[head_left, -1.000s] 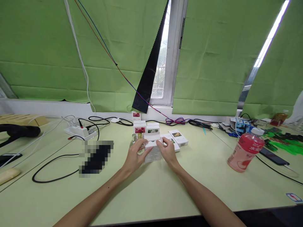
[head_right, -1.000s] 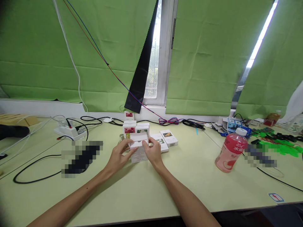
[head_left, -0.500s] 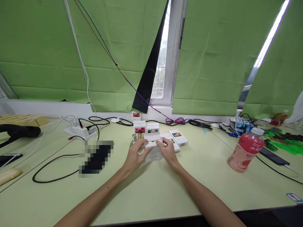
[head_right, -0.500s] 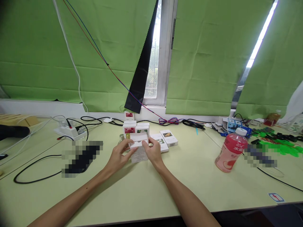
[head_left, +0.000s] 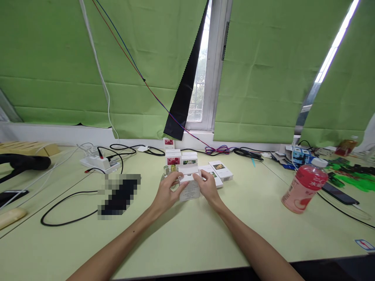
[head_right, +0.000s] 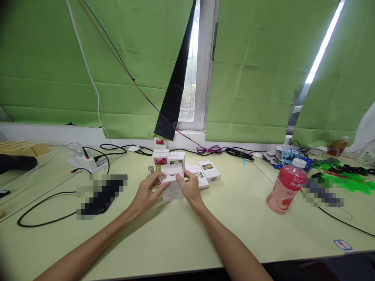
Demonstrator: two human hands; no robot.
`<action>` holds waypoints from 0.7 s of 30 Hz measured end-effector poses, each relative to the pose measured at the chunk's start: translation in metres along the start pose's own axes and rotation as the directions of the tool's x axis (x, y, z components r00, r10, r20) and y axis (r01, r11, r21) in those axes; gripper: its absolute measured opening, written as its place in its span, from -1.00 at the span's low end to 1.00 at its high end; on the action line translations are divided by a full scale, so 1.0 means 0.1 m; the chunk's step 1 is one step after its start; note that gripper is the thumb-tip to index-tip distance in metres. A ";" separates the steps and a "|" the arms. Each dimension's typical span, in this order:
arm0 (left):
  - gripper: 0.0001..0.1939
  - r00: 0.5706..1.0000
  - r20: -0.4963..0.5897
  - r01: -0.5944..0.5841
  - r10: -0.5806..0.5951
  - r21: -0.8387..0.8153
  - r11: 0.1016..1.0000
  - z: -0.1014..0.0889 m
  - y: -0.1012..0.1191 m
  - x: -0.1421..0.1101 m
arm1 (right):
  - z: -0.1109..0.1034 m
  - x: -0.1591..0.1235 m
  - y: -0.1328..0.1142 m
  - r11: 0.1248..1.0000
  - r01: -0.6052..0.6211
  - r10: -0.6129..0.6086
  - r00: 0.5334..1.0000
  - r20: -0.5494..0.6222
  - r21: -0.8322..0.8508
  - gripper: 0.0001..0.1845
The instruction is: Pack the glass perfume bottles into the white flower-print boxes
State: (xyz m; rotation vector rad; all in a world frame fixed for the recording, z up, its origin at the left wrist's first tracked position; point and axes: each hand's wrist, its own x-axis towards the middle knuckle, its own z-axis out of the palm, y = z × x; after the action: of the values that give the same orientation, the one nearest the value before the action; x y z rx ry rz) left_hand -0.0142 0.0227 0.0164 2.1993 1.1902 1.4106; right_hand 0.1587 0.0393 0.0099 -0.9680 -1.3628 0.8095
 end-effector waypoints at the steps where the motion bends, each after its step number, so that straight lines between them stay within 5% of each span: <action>1: -0.75 1.000 0.002 0.000 0.000 -0.001 1.000 0.00 0.00 0.00 | 0.00 0.00 0.00 1.000 0.000 0.000 1.000 0.001 -0.002 -0.74; 21: -0.76 0.999 0.029 0.029 -0.028 -0.038 0.999 -0.03 -0.01 0.03 | -0.01 0.02 0.00 0.999 0.005 -0.004 1.000 0.006 -0.043 -0.71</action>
State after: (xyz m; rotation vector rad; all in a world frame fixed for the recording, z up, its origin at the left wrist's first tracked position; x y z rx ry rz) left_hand -0.0168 0.0248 0.0194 2.1610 1.1698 1.3746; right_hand 0.1593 0.0411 0.0107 -0.9961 -1.3916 0.7830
